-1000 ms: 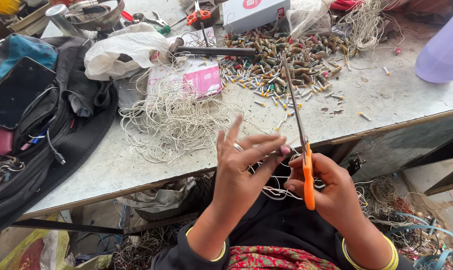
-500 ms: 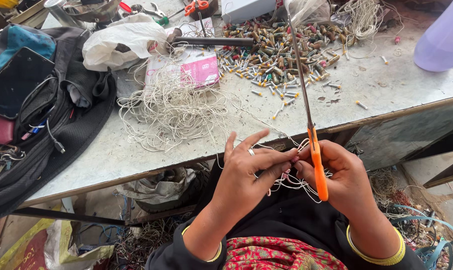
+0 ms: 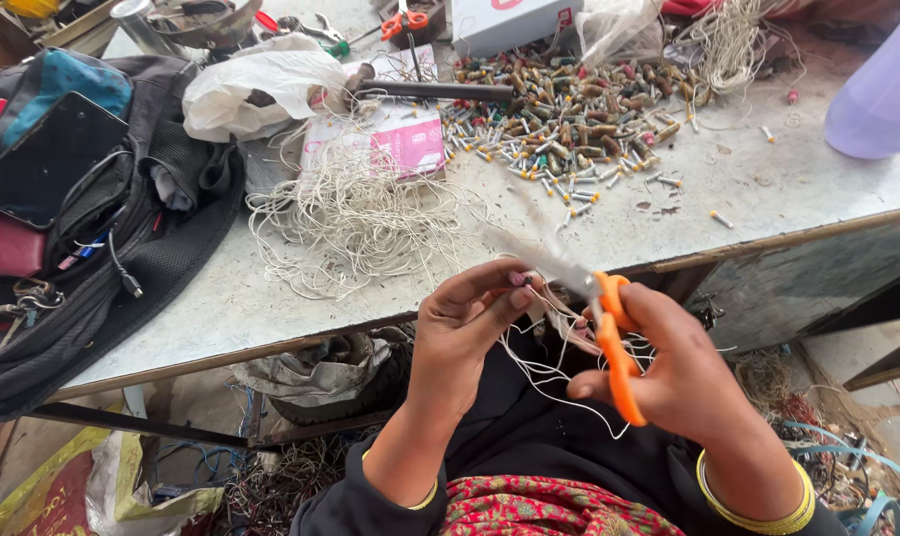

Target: The person sits at a cluttered table and uses orange-handled scissors to cut small plastic beads off white wire strands. They repeatedly pick up tangled wires, cut the beads, and drop the cut pieces onto the table.

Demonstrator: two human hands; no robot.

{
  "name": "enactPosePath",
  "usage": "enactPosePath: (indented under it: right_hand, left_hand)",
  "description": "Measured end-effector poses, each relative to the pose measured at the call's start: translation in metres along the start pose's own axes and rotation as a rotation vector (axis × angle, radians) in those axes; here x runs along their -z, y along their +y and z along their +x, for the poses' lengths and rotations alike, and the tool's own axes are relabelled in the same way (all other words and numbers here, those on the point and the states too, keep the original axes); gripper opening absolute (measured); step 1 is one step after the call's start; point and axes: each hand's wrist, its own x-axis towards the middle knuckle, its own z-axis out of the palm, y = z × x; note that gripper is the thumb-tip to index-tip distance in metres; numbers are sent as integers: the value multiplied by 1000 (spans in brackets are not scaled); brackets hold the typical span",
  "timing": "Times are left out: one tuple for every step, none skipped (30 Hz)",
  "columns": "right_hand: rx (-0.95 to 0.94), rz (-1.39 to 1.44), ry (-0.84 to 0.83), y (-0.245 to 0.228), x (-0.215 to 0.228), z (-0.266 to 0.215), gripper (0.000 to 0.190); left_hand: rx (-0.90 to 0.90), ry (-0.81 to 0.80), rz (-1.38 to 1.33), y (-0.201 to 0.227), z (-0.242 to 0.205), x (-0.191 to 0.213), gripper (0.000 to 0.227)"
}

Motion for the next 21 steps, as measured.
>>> enactPosePath:
  right_hand:
    - [31, -51, 9, -2, -3, 3, 73]
    - [62, -103, 17, -4, -7, 7, 76]
    - [93, -154, 25, -6, -10, 10, 80]
    - [96, -198, 31, -8, -12, 12, 79]
    - [100, -242, 37, -10, -13, 13, 79]
    - [102, -286, 42, -12, -14, 14, 79]
    - [35, -311, 14, -13, -14, 16, 77]
    - [-33, -334, -14, -14, -13, 17, 75]
    - [-102, -358, -43, -14, -13, 18, 74]
    - [-79, -375, -19, -15, -13, 18, 76]
    - [-55, -392, 5, -15, -14, 18, 78]
    - [-32, -409, 30, -15, -14, 19, 80]
    - [-23, -409, 25, -15, -15, 18, 81]
    - [-13, -408, 21, -15, -16, 18, 82]
    - [-3, -408, 17, -15, -17, 18, 83]
    - [-7, -405, 11, -16, -18, 18, 81]
    - [-11, -403, 4, -16, -19, 18, 80]
    - [-15, -400, -2, -16, -19, 18, 79]
    - [-15, -408, -4, -17, -18, 19, 80]
    - [-15, -416, -5, -17, -18, 19, 82]
    - [-16, -423, -6, -17, -17, 19, 84]
  left_hand:
    - [0, 27, -35, -3, 1, 2, 28]
    - [0, 55, -71, -6, 1, 4, 29]
    - [0, 84, -106, -8, 1, 6, 31]
    - [23, 81, -156, -8, 1, 7, 31]
    - [45, 78, -206, -8, 1, 8, 31]
    - [70, 75, -256, -8, 0, 9, 30]
    - [87, 95, -282, -9, 0, 9, 33]
    - [105, 116, -309, -8, 0, 9, 35]
    - [124, 136, -336, -8, 1, 9, 38]
    - [125, 148, -364, -8, 1, 9, 39]
    - [126, 160, -392, -8, 1, 9, 40]
    - [128, 172, -420, -8, 1, 10, 41]
    - [136, 163, -427, -8, 2, 10, 41]
    - [143, 154, -434, -7, 2, 12, 41]
    - [150, 145, -441, -7, 3, 13, 41]
    - [148, 158, -417, -7, 3, 14, 38]
    - [146, 171, -394, -6, 3, 15, 35]
    - [144, 185, -370, -6, 4, 16, 32]
    - [144, 172, -368, -6, 4, 17, 31]
    - [145, 160, -367, -6, 4, 18, 30]
    - [146, 148, -365, -5, 3, 18, 29]
